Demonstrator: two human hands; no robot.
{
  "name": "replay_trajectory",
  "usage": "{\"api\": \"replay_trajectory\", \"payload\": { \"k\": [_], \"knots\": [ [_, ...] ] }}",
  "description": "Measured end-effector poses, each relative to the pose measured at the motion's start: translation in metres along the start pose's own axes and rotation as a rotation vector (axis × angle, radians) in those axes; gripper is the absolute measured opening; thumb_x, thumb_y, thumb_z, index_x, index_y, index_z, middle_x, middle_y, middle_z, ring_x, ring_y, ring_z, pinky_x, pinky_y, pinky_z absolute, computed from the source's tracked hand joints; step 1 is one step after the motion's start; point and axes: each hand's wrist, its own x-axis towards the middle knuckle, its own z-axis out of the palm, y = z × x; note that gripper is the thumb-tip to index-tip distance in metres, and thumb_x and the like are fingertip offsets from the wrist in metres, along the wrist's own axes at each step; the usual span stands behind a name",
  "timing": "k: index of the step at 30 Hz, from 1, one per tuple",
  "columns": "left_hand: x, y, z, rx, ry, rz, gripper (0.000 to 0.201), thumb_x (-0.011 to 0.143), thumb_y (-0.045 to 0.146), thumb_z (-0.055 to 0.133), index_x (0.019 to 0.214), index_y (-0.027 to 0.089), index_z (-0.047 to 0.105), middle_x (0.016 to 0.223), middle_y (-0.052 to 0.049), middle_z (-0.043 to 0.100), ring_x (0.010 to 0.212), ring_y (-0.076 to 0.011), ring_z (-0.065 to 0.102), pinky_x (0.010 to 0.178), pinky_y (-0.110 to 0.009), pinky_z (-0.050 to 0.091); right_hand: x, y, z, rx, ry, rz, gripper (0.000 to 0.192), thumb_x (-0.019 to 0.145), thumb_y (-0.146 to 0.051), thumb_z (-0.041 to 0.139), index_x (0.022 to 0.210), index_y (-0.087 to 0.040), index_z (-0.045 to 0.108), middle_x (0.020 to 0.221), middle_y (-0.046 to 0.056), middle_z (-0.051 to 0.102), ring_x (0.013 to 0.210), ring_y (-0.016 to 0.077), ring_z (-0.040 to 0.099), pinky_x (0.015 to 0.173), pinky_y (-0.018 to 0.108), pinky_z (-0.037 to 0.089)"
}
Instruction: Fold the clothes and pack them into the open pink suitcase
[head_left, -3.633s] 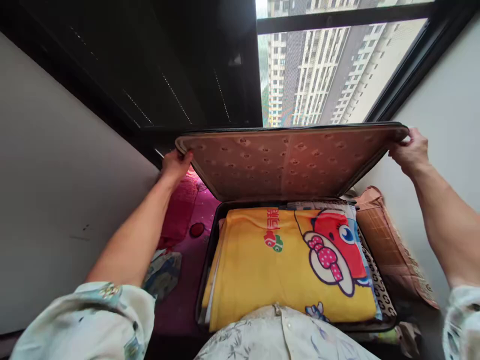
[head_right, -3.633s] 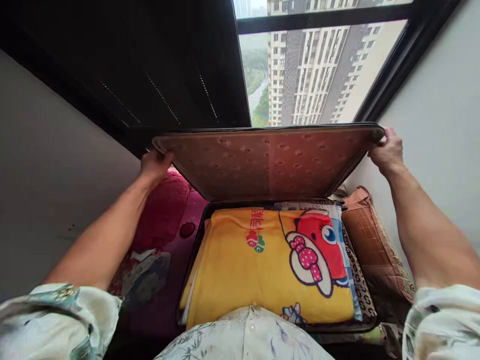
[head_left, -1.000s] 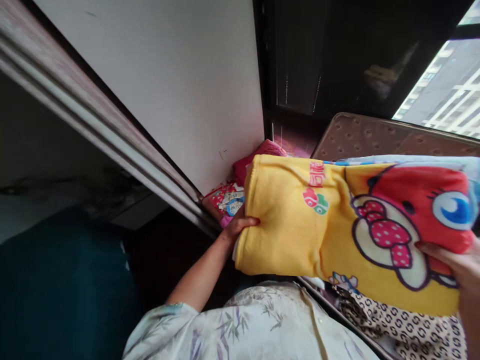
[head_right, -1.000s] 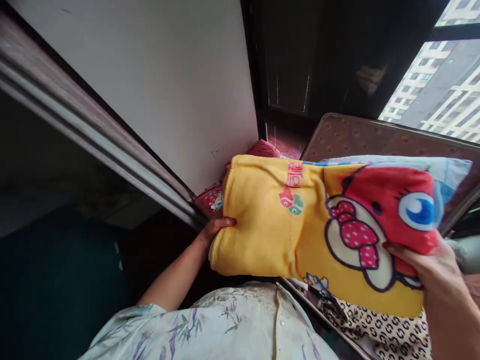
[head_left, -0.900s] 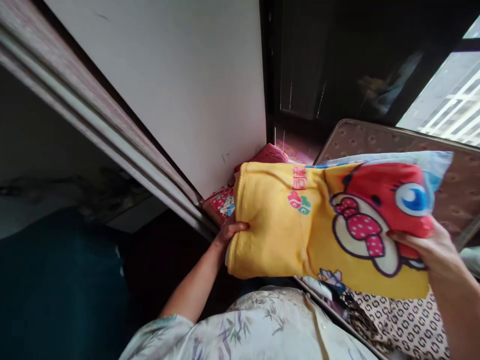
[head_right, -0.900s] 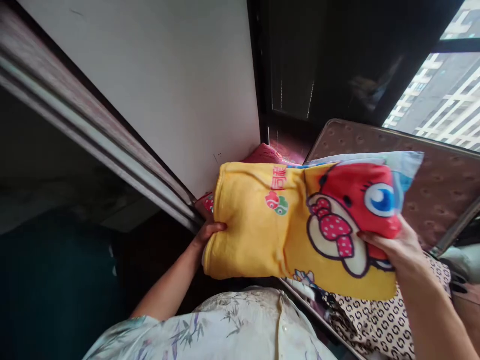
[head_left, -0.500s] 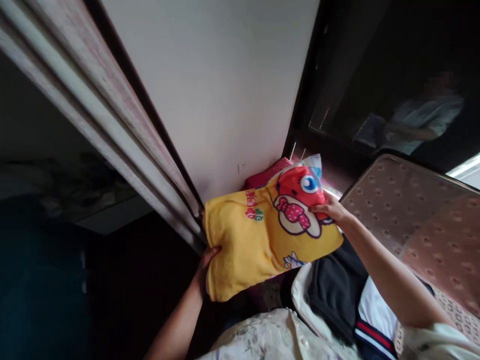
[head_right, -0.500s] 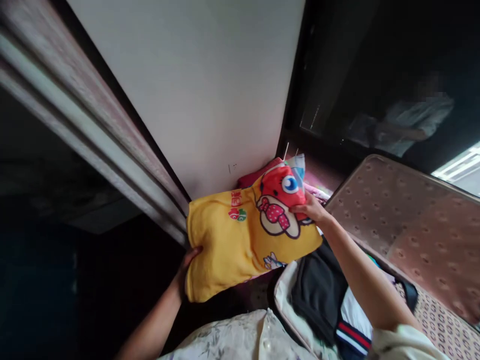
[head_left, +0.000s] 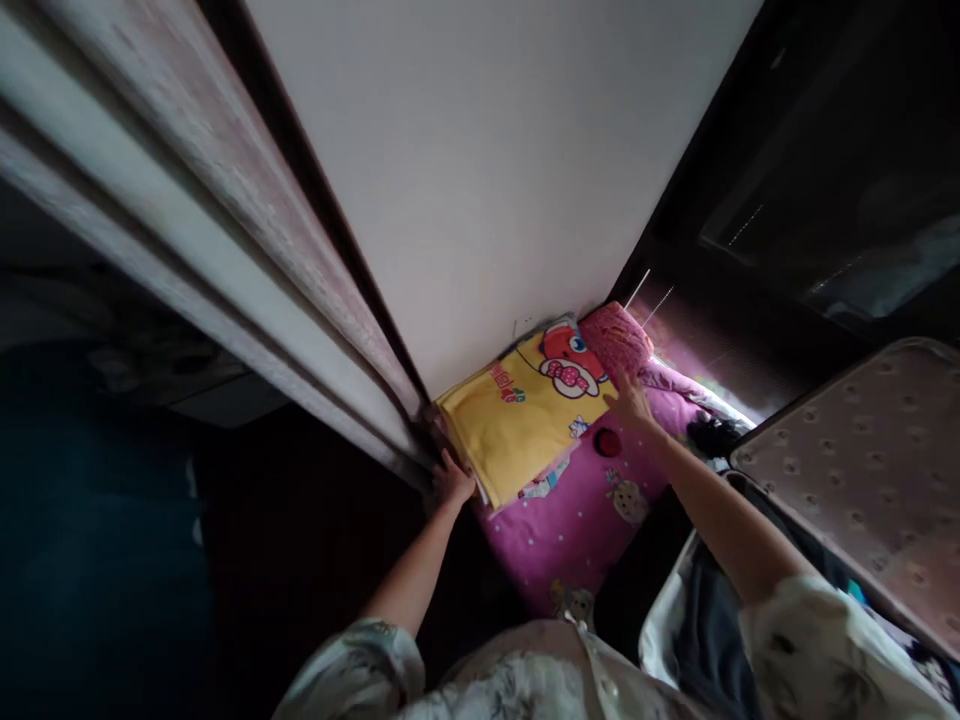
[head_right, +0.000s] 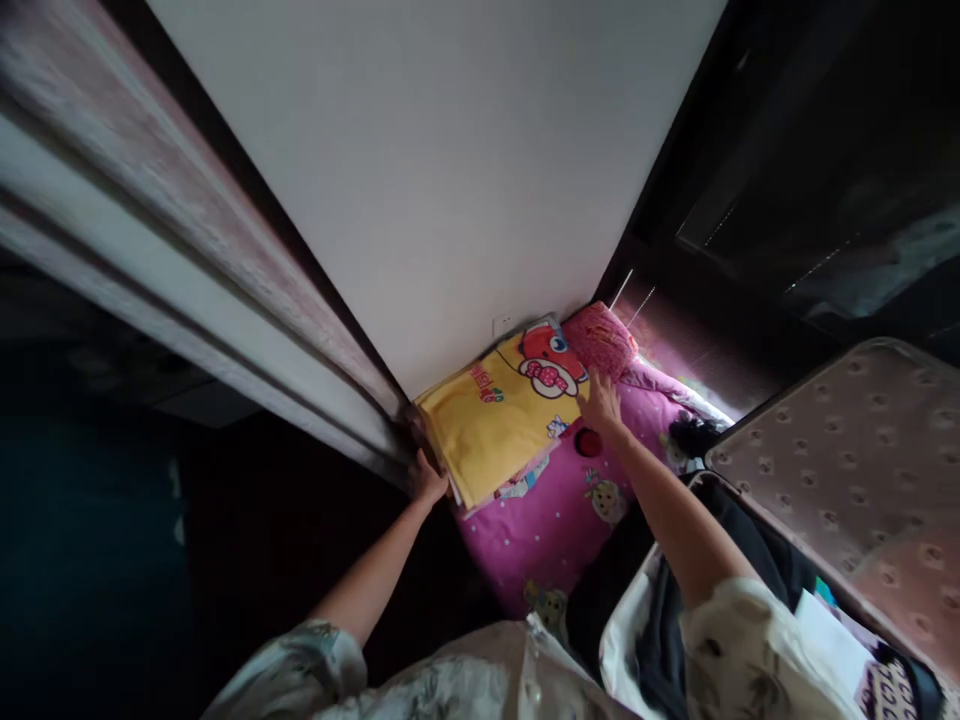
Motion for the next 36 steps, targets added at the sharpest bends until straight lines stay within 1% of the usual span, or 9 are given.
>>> {"api": "replay_trajectory", "payload": {
  "k": [3,6,12,16,19,22,28,31,36],
  "knots": [
    [-0.015,0.005,0.01,0.247,0.094,0.249,0.071,0.09,0.021,0.054,0.159,0.019,0.04,0.169,-0.019,0.021,0.156,-0.0399,0.017,0.122,-0.059,0.023,-0.081,0.043,0.023,0.028,-0.04,-0.113,0.058,0.085,-0.022,0.058,0.143,-0.016,0.054,0.137,0.018,0.06,0.128,0.0358,0.055,0.108,0.054,0.046],
    [-0.027,0.005,0.024,0.395,-0.04,0.504,0.061,0.092,0.023,0.052,0.153,0.027,0.052,0.17,-0.011,0.022,0.157,-0.0383,0.011,0.123,-0.059,0.018,-0.178,0.088,0.025,0.115,-0.035,-0.132,0.058,0.087,-0.027,0.054,0.144,-0.022,0.053,0.128,0.015,0.064,0.116,0.0317,0.064,0.1,0.05,0.054],
    [-0.023,-0.006,0.056,0.6,-0.326,0.428,0.08,0.082,0.042,0.068,0.155,0.021,0.044,0.166,-0.024,0.023,0.152,-0.0514,0.015,0.114,-0.07,0.026,-0.341,0.156,-0.01,0.251,0.153,0.168,0.049,0.088,-0.036,0.053,0.136,-0.025,0.058,0.119,0.012,0.066,0.101,0.0269,0.07,0.085,0.045,0.061],
    [-0.037,0.036,0.073,0.646,-0.275,0.488,0.069,0.078,0.038,0.07,0.14,0.011,0.056,0.153,-0.03,0.038,0.145,-0.0538,0.029,0.111,-0.068,0.031,-0.411,0.209,-0.019,0.302,0.326,0.445,0.045,0.082,-0.041,0.055,0.122,-0.023,0.063,0.108,0.011,0.07,0.091,0.0274,0.071,0.078,0.046,0.062],
    [-0.092,0.094,0.102,0.452,-0.364,0.67,0.046,0.086,0.031,0.061,0.128,0.015,0.065,0.139,-0.023,0.053,0.138,-0.0404,0.045,0.114,-0.055,0.038,-0.449,0.236,-0.017,0.347,0.39,0.524,0.043,0.08,-0.043,0.055,0.115,-0.021,0.066,0.103,0.011,0.072,0.086,0.0266,0.071,0.082,0.048,0.061],
    [-0.181,0.144,0.152,0.133,-0.589,0.739,0.041,0.09,0.027,0.056,0.128,0.015,0.065,0.129,-0.019,0.06,0.124,-0.0302,0.059,0.106,-0.044,0.051,-0.475,0.249,-0.017,0.404,0.433,0.527,0.041,0.08,-0.043,0.056,0.113,-0.02,0.067,0.104,0.012,0.072,0.089,0.0263,0.071,0.083,0.045,0.061],
    [-0.349,0.167,0.248,-0.091,-1.034,0.719,0.042,0.086,0.025,0.068,0.127,0.013,0.066,0.125,-0.018,0.065,0.108,-0.0249,0.07,0.091,-0.036,0.06,-0.52,0.28,-0.039,0.476,0.548,0.541,0.04,0.082,-0.042,0.056,0.11,-0.018,0.07,0.101,0.012,0.073,0.086,0.0239,0.071,0.077,0.039,0.061],
    [-0.392,0.168,0.278,-0.028,-1.009,0.615,0.05,0.082,0.02,0.074,0.13,0.011,0.064,0.131,-0.021,0.065,0.113,-0.027,0.069,0.098,-0.038,0.057,-0.552,0.308,-0.055,0.492,0.628,0.637,0.042,0.081,-0.044,0.055,0.109,-0.018,0.071,0.103,0.013,0.074,0.085,0.0236,0.072,0.08,0.04,0.061],
    [-0.422,0.19,0.308,-0.011,-0.975,0.538,0.047,0.088,0.024,0.072,0.132,0.012,0.062,0.129,-0.02,0.069,0.113,-0.0249,0.069,0.095,-0.034,0.056,-0.609,0.352,-0.068,0.545,0.691,0.794,0.047,0.078,-0.049,0.057,0.108,-0.017,0.071,0.105,0.015,0.076,0.091,0.026,0.073,0.085,0.043,0.06]
  ]
}}
